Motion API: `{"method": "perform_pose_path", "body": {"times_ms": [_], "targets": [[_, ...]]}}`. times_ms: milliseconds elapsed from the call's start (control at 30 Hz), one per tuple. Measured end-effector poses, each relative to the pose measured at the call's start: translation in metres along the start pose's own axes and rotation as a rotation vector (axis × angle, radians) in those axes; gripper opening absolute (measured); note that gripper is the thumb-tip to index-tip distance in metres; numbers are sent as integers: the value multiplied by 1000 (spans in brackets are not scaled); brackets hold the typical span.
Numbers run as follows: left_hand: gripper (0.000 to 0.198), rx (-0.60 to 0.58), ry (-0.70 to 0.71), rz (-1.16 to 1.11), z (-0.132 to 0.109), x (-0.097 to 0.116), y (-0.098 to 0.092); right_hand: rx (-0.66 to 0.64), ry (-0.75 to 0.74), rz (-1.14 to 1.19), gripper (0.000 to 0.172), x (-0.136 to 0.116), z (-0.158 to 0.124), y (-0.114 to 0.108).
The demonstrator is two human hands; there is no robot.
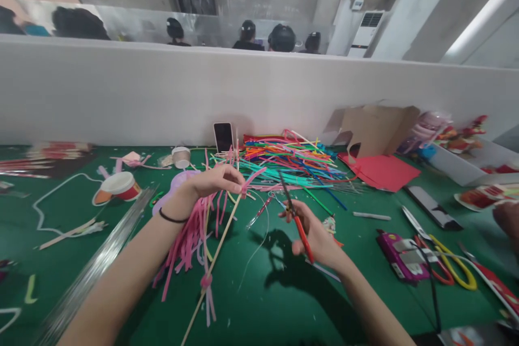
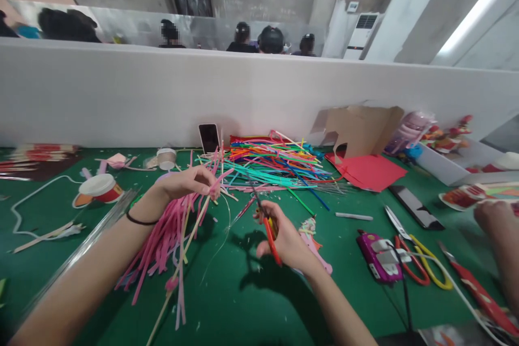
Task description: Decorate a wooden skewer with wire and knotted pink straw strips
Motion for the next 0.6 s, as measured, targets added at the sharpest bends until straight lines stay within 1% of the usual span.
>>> {"method": "perform_pose_path", "body": {"times_ms": [67, 100, 133, 167, 267, 333, 367, 433, 600], "targets": [[24, 8, 15, -41, 1, 0, 3, -15, -17, -133, 94, 0, -1, -2], [24, 15, 26, -60, 1, 0, 4, -13, -24, -179, 96, 0, 0, -4], [24, 20, 34, -74, 2, 0, 5, 2, -30, -210, 93, -1, 0, -6], [25, 26, 41, -83, 2, -1, 5, 26, -34, -233, 85, -3, 2, -8], [26, 42, 47, -103, 3, -5, 8, 114, -59, -312, 50, -11, 6, -14], [25, 48, 45, -122, 4, -9, 11, 151, -91, -359, 34, -19, 9, -17], [25, 49, 42, -134, 5, -11, 13, 158, -107, -373, 31, -23, 11, -18], [24, 49, 27, -155, 8, -14, 16, 151, -130, -377, 30, -30, 15, -19], [28, 49, -23, -171, 15, -16, 28, 98, -141, -371, 36, -38, 28, -20]]}}
Point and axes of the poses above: each hand's wrist, its own z-axis towards the middle knuckle, its own y-axis out of the palm, x = y × z, the point moved 5 cm from there along z, towards the middle knuckle, and after that the axes turned 14 degrees about y, right-handed, at the moved point
